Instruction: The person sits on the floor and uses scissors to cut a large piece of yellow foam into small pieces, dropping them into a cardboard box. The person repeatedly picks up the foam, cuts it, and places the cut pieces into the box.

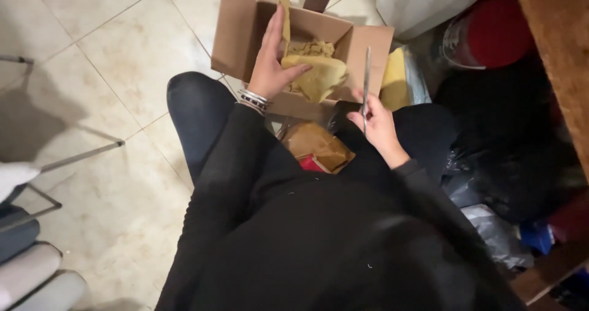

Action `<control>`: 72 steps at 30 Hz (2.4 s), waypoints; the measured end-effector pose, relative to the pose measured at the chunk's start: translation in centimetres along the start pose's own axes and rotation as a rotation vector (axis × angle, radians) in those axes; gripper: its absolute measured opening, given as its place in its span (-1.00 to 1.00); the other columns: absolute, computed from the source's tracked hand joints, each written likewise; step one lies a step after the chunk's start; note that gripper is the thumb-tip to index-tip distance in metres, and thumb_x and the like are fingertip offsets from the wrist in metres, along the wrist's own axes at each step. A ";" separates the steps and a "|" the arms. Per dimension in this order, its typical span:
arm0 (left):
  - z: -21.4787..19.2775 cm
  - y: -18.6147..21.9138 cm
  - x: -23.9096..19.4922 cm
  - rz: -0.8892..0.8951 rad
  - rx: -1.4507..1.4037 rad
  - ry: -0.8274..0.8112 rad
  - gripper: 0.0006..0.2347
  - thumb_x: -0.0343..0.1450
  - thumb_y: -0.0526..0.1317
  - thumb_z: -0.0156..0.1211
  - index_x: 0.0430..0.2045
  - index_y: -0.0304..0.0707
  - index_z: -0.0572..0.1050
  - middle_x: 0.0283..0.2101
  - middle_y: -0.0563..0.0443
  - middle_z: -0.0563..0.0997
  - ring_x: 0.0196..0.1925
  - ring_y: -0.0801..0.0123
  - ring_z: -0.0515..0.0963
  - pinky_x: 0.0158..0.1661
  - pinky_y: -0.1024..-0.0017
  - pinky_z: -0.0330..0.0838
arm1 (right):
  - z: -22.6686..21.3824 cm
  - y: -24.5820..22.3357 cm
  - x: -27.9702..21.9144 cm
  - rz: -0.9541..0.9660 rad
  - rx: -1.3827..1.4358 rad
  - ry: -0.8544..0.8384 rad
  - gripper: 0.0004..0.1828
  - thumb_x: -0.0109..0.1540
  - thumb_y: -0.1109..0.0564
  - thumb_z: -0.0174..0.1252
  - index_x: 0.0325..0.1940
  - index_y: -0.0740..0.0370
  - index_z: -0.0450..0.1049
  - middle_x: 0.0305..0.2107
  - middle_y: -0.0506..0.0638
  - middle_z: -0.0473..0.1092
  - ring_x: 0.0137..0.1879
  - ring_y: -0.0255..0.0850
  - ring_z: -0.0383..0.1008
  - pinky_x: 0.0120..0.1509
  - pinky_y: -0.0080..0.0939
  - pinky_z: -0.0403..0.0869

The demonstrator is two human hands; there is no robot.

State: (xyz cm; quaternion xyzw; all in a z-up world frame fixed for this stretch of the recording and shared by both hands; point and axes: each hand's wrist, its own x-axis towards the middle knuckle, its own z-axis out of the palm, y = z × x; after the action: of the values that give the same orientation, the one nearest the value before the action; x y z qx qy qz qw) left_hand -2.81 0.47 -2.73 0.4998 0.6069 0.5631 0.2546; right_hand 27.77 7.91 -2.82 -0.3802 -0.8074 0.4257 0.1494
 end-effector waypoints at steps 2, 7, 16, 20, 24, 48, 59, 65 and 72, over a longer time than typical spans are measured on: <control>1.1 0.0 0.1 0.012 0.017 -0.049 0.04 0.23 -0.34 0.59 0.51 0.11 -0.15 0.58 -0.13 0.00 0.60 -0.01 0.15 0.48 0.09 0.26 | 0.3 -1.6 1.6 -0.024 0.009 0.017 -0.14 0.16 0.13 0.46 0.47 0.08 0.20 -0.56 -0.19 0.19 -0.47 -0.34 0.20 -0.32 -0.35 0.25; 1.9 1.1 0.0 0.063 -0.081 -0.162 -0.04 0.25 -0.35 0.53 0.50 -0.03 -0.08 0.56 -0.14 0.06 0.58 0.01 0.18 0.49 0.09 0.21 | 2.7 -1.6 5.3 -0.032 0.115 -0.006 0.12 0.08 0.15 0.56 0.60 -0.04 0.05 -0.57 -0.26 0.09 -0.44 -0.44 0.08 -0.31 -0.48 0.16; 1.7 0.9 -0.1 -0.250 -0.512 0.196 -0.75 0.42 -0.41 0.29 -0.01 -0.41 0.53 -0.05 -0.22 0.68 -0.06 0.30 0.72 -0.02 0.51 0.66 | 4.8 0.3 4.5 -0.089 0.128 0.100 -0.65 0.05 0.32 0.46 -0.12 0.29 0.54 -0.53 -0.13 0.33 -0.46 -0.34 0.25 -0.33 -0.38 0.28; -0.7 -1.2 0.7 -0.205 -0.496 0.513 -0.75 0.41 -0.34 0.34 -0.04 -0.35 0.56 -0.12 -0.15 0.70 -0.14 0.35 0.70 -0.11 0.50 0.68 | 4.4 -0.5 3.9 -0.044 0.035 0.067 -0.74 0.11 0.25 0.44 -0.15 0.25 0.58 -0.61 -0.17 0.29 -0.49 -0.34 0.22 -0.35 -0.37 0.26; -4.5 -2.2 1.4 -0.155 -0.737 0.755 -0.72 0.41 -0.37 0.34 -0.01 -0.41 0.52 -0.11 -0.19 0.70 -0.10 0.27 0.72 -0.04 0.40 0.68 | 4.0 1.0 3.6 0.067 0.114 0.095 -0.89 0.13 0.28 0.36 -0.32 0.26 0.55 -0.63 -0.19 0.28 -0.53 -0.39 0.14 -0.41 -0.40 0.18; -8.8 -2.7 0.6 0.141 -0.682 0.878 -0.76 0.58 -0.39 0.24 0.13 -0.28 0.45 0.04 -0.08 0.62 -0.01 0.29 0.60 0.05 0.35 0.51 | 13.4 0.9 17.5 0.817 1.195 0.222 -0.71 0.15 0.03 0.40 -0.27 0.12 0.41 -0.65 -0.17 0.28 -0.64 -0.41 0.18 -0.59 -0.48 0.15; -6.6 -2.7 1.4 -0.052 -0.782 0.777 -0.72 0.57 -0.40 0.25 0.16 -0.34 0.41 0.13 -0.11 0.58 0.09 0.29 0.61 0.12 0.42 0.48 | 22.0 14.4 14.5 1.229 1.201 0.230 -0.67 0.28 -0.05 0.24 -0.45 0.11 0.34 -0.62 -0.16 0.25 -0.56 -0.42 0.18 -0.50 -0.47 0.17; -6.4 -2.5 1.4 -0.077 -0.815 0.701 -0.71 0.58 -0.45 0.20 0.19 -0.35 0.39 0.15 -0.11 0.57 0.13 0.24 0.61 0.21 0.39 0.45 | 23.6 14.7 12.6 1.307 1.136 0.156 -0.63 0.27 -0.11 0.24 -0.45 0.15 0.36 -0.60 -0.11 0.26 -0.52 -0.37 0.23 -0.46 -0.44 0.24; -6.2 -2.0 1.6 -0.080 -0.752 0.626 -0.73 0.58 -0.38 0.22 0.18 -0.27 0.40 0.13 -0.06 0.57 0.12 0.25 0.62 0.18 0.41 0.50 | 23.2 14.1 12.5 1.281 0.949 -0.007 -0.51 0.26 -0.27 0.21 -0.50 0.13 0.37 -0.69 -0.10 0.28 -0.62 -0.36 0.20 -0.53 -0.40 0.28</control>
State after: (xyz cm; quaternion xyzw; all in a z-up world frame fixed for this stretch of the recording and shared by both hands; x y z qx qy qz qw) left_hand -9.50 -0.51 -2.73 0.1561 0.4275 0.8563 0.2441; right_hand 13.16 8.78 -28.96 -0.6648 -0.1647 0.7284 0.0187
